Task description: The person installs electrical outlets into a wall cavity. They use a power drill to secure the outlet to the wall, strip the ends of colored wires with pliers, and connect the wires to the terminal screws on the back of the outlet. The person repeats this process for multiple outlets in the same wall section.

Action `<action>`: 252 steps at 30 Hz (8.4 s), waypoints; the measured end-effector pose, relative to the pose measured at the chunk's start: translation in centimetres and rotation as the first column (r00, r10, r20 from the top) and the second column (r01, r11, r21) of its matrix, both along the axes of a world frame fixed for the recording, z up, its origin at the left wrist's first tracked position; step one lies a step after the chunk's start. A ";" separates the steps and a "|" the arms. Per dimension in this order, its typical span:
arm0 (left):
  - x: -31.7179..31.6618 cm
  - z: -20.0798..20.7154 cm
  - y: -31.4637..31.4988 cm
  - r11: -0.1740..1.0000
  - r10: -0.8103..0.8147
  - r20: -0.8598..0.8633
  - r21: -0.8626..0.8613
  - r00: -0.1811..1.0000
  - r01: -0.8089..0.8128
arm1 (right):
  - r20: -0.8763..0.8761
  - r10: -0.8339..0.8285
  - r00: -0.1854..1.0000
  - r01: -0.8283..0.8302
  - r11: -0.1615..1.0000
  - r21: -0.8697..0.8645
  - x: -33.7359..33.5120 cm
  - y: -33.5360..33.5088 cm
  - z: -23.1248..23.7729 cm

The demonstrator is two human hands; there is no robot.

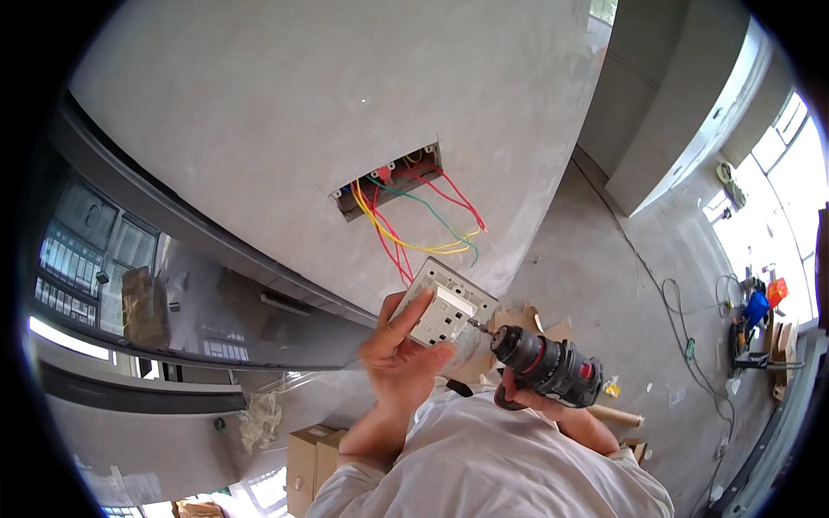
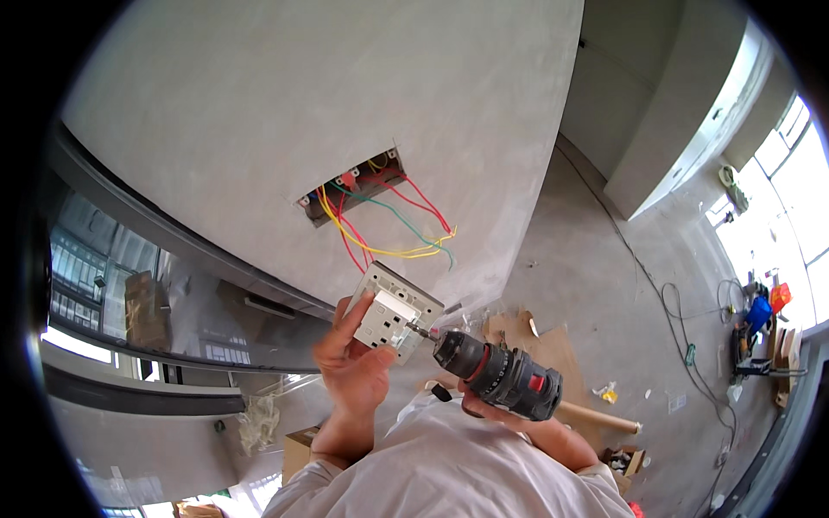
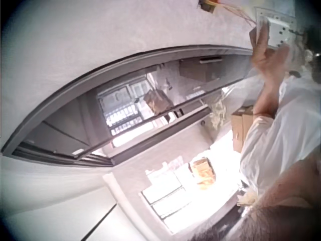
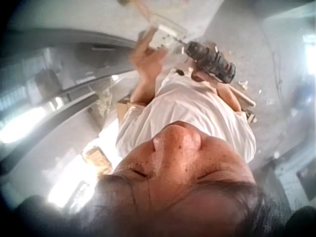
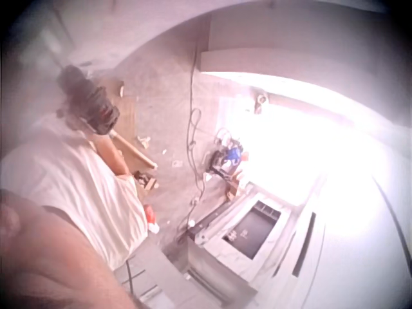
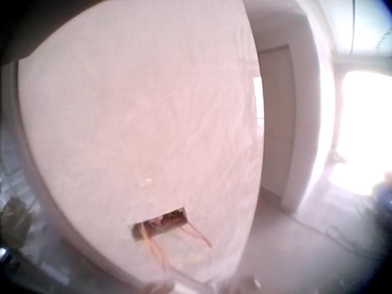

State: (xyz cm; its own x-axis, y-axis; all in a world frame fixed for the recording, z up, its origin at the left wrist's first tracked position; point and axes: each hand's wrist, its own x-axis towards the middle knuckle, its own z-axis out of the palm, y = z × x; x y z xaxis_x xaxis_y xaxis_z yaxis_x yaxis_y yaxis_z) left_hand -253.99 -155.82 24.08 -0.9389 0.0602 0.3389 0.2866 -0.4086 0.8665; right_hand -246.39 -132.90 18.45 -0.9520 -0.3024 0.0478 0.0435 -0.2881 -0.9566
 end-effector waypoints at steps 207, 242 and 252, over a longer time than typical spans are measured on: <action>-3.0 -0.7 14.2 0.963 0.212 -0.126 -0.143 0.969 -0.229 | -0.044 0.238 0.970 -0.236 0.971 0.047 -8.0 13.6 -1.3; -5.2 -1.0 13.0 0.930 0.330 0.144 0.121 0.933 -0.348 | 0.489 -0.016 0.872 0.341 0.737 -0.584 -10.4 15.5 -9.1; -6.6 -2.0 12.3 0.935 -0.271 0.470 0.337 0.840 0.113 | -0.422 -0.408 0.810 0.398 0.910 -0.116 -13.2 10.2 -4.8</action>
State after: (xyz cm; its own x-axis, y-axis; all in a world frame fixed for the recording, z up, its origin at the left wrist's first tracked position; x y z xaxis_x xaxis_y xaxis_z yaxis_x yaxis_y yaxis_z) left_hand -260.59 -143.48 22.05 -0.9617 0.2327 -0.1446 -0.2653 -0.6587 0.7041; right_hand -259.58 -122.72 13.63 -0.8707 0.1097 0.4795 -0.4918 -0.2089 -0.8452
